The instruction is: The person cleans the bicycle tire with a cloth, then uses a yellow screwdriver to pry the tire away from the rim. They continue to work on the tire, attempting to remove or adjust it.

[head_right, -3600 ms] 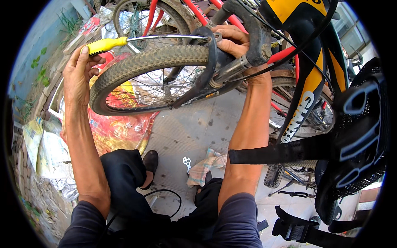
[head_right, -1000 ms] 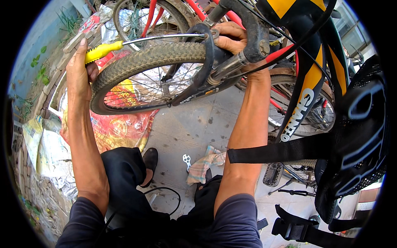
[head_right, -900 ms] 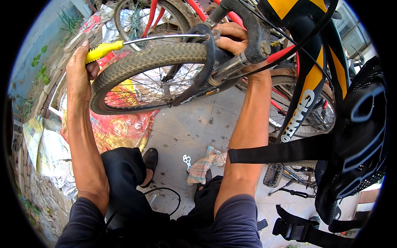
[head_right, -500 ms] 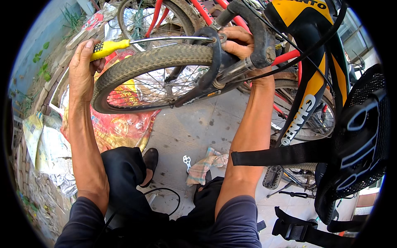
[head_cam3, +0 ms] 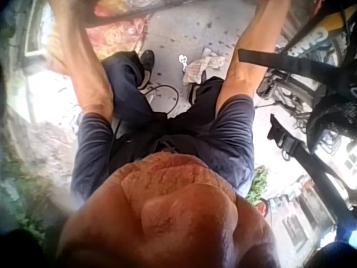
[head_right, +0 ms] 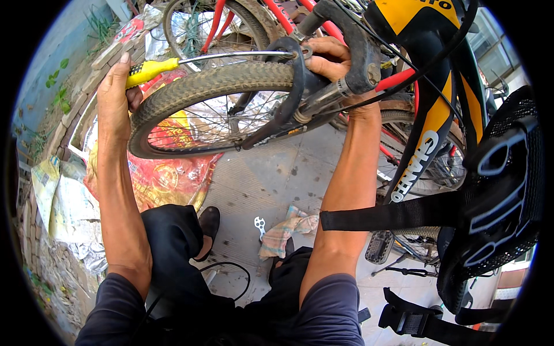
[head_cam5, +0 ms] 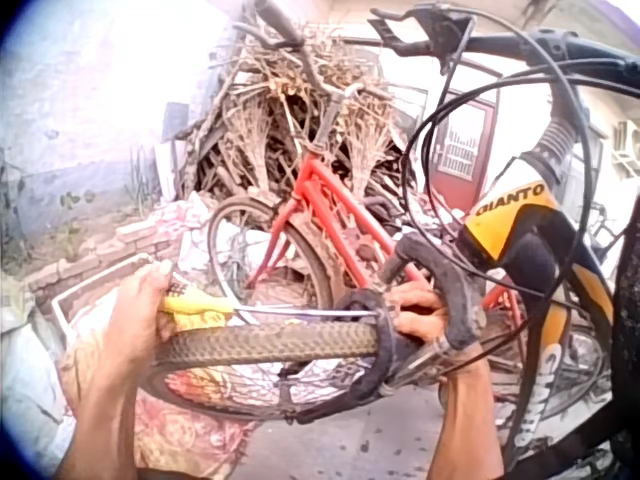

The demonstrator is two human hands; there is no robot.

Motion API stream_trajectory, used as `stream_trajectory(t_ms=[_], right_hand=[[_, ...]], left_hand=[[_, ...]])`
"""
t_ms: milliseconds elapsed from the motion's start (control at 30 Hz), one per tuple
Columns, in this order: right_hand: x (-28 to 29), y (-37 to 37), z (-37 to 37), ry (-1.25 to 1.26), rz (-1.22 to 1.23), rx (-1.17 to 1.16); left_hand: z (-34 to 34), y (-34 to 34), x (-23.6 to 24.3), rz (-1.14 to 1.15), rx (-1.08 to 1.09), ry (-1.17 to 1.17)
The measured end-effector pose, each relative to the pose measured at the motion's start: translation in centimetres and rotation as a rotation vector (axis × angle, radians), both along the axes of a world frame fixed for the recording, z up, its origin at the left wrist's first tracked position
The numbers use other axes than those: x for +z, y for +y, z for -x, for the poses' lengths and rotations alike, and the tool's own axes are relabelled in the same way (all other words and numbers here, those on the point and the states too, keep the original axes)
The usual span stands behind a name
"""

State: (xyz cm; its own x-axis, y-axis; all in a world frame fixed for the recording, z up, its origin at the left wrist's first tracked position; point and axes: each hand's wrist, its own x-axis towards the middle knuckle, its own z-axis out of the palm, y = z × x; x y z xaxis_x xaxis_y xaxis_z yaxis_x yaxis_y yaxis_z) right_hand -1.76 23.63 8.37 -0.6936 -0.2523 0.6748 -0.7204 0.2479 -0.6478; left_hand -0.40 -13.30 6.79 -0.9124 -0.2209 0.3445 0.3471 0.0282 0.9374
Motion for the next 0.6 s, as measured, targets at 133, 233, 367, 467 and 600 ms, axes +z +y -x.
stream_trajectory(t_ms=[133, 233, 367, 467, 600], right_hand=[[0.2, 0.2, -0.5, -0.108, 0.014, -0.094], [0.7, -0.1, -1.8, -0.187, 0.158, -0.102], [0.5, 0.3, -1.3, -0.126, 0.14, -0.035], [0.5, 0.3, -0.8, -0.072, 0.11, -0.028], [0.1, -0.3, -0.7, -0.072, 0.135, -0.033]], left_hand=[[0.1, 0.5, 0.0, -0.035, 0.009, -0.001], [0.3, 0.5, -0.2, -0.035, 0.031, -0.01], [0.4, 0.8, -0.3, -0.051, 0.021, -0.006], [0.4, 0.7, -0.5, -0.064, 0.017, 0.006], [0.5, 0.9, -0.6, -0.026, 0.06, 0.012]])
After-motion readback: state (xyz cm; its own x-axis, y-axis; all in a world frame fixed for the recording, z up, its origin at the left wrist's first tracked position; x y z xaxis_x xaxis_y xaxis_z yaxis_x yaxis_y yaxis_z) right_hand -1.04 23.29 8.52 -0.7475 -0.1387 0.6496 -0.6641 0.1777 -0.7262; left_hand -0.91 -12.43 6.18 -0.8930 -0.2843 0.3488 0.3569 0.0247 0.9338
